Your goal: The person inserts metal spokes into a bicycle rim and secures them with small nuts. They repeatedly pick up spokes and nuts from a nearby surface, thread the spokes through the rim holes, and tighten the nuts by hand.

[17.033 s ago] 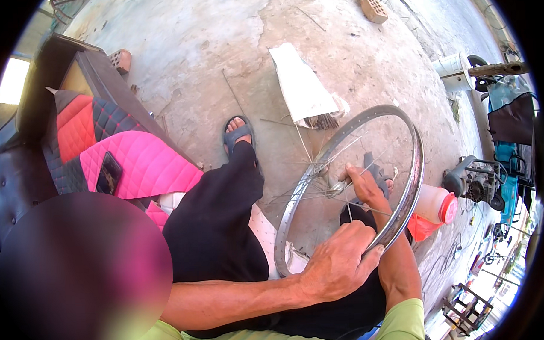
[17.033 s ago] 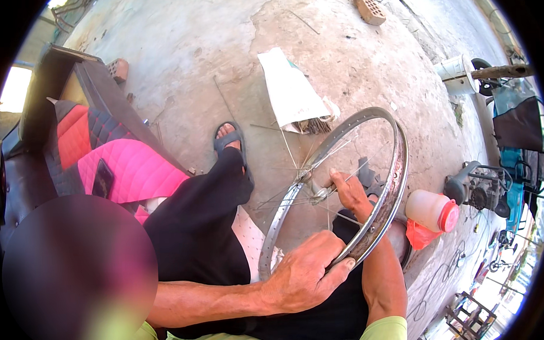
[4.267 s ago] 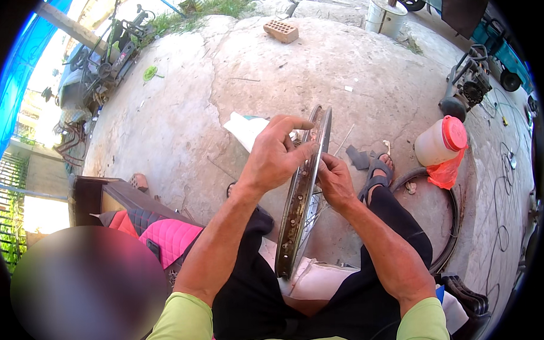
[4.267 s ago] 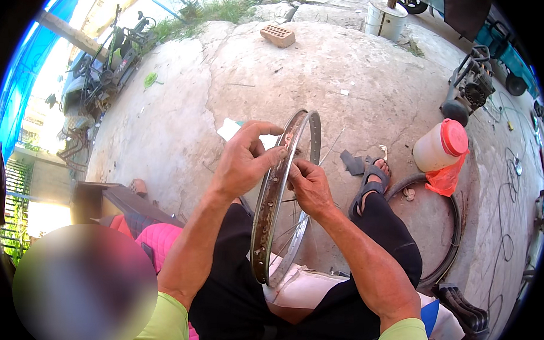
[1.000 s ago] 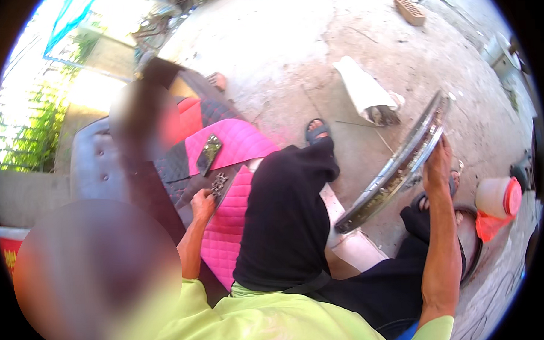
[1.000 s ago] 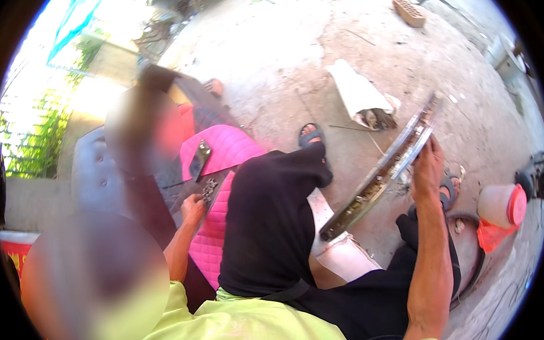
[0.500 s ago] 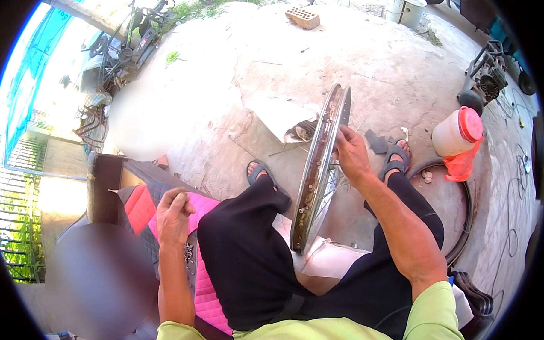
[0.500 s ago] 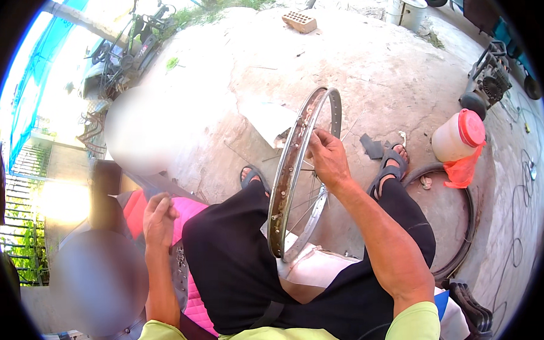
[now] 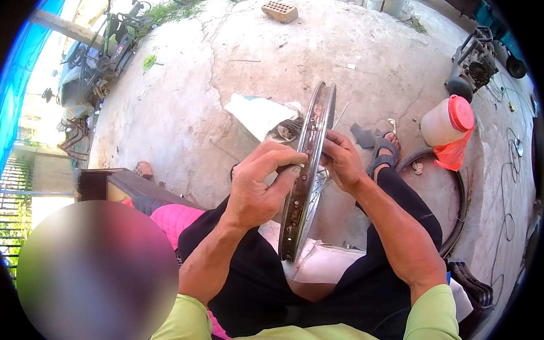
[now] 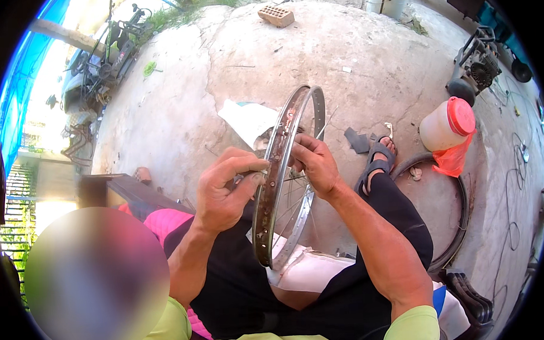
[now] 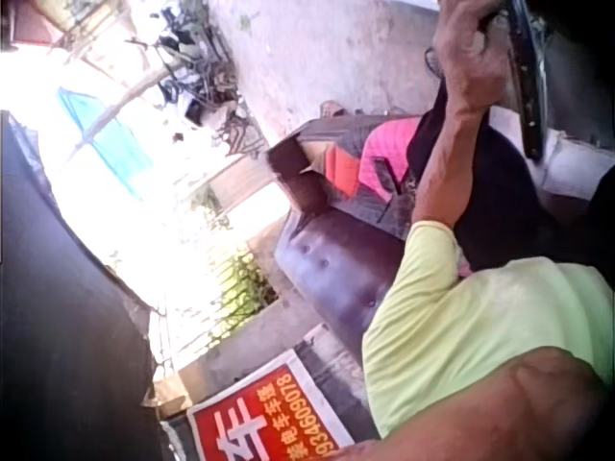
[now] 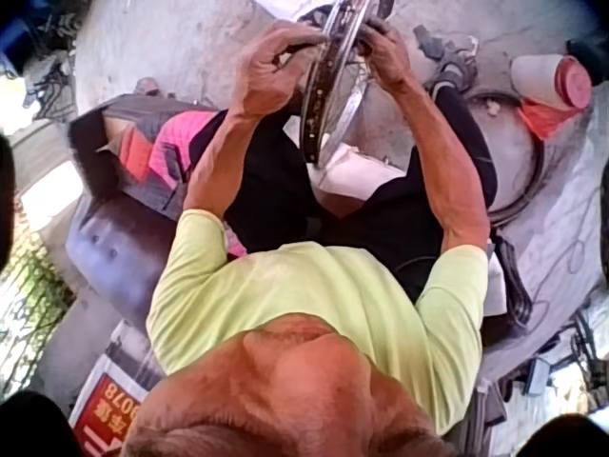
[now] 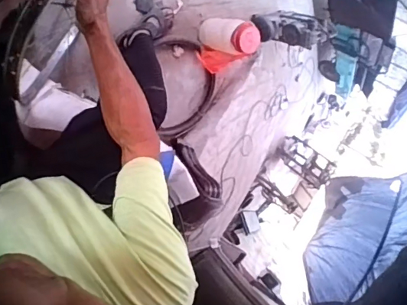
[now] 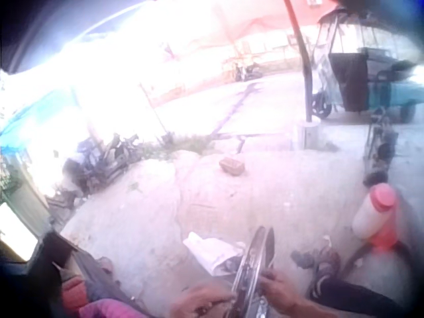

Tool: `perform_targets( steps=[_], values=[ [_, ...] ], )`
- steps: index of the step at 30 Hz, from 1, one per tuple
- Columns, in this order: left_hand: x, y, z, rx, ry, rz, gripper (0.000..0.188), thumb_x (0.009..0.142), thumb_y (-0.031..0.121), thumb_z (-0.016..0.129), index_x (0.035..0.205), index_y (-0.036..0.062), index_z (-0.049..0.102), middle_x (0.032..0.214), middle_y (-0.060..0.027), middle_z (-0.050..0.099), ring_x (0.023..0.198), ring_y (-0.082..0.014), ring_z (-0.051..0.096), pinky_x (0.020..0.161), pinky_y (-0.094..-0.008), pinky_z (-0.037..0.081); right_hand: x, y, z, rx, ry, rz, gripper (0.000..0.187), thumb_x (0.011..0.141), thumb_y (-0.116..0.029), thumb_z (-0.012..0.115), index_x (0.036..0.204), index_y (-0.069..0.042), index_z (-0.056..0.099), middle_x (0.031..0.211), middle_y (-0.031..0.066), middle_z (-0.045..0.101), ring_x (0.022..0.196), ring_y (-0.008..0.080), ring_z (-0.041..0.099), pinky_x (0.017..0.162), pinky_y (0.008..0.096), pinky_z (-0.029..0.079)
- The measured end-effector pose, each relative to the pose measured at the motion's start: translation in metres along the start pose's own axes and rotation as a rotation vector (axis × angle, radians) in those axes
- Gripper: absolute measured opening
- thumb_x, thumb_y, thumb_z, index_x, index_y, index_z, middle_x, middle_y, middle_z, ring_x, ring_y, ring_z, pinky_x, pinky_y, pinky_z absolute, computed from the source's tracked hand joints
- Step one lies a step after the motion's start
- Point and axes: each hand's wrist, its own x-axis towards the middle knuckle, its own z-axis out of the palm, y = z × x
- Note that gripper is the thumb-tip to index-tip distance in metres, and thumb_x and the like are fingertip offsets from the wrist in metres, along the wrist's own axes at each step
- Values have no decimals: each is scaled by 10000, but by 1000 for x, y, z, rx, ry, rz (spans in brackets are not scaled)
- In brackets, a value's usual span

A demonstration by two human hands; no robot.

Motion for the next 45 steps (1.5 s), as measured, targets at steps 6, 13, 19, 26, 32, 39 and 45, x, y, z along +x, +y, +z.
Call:
perform_targets(
  steps=[6,13,19,26,32,39,45],
  values=[
    [-7,-17,10,-188,23,-20,232,890,-118,571,1091,-40,656,1077,-89,597,940,-125,594,765,-254,498,0,-1,9,-99,-14,-33,259,964,-228,615,1118,-35,693,886,-6,684,700,39,527,626,203,406],
    [-10,-15,19,-868,302,-624,181,1003,61,516,1171,3,552,1036,-71,617,900,-135,624,747,-287,552,-1,-2,14,-132,51,-17,263,966,-189,584,1147,-25,684,894,-1,673,694,44,519,613,203,384],
    [-11,-29,35,-950,146,-719,164,1024,113,509,1145,3,515,997,-102,678,765,-108,660,642,-218,549,0,-2,10,59,24,-36,329,906,-118,450,1117,23,661,830,5,629,636,65,447,563,200,377],
    [2,-43,41,-1117,103,-791,148,1016,104,473,1100,-9,516,1019,-189,671,776,-240,691,687,-343,587,-6,-11,8,71,-56,-29,293,904,-148,462,1061,23,641,852,35,623,687,83,493,611,230,449],
    [1,-47,37,-1172,100,-826,155,1006,116,472,1094,0,525,946,-157,674,757,-243,692,672,-361,590,-11,8,6,-498,-12,16,450,959,-427,557,1048,-1,673,864,25,652,790,111,577,729,266,485],
    [-1,-46,37,-1189,101,-827,133,1006,107,492,1062,6,557,940,-151,688,768,-223,700,687,-348,594,-10,56,-8,-251,80,49,355,949,-361,626,858,-20,665,732,-18,614,680,74,550,626,236,439],
    [2,-44,27,-708,77,-587,169,1001,118,566,1086,-11,634,957,-73,687,856,-136,654,769,-283,543,-11,47,-1,-277,106,47,314,939,-318,659,953,-12,724,826,6,686,717,62,578,643,235,461]
  ],
)
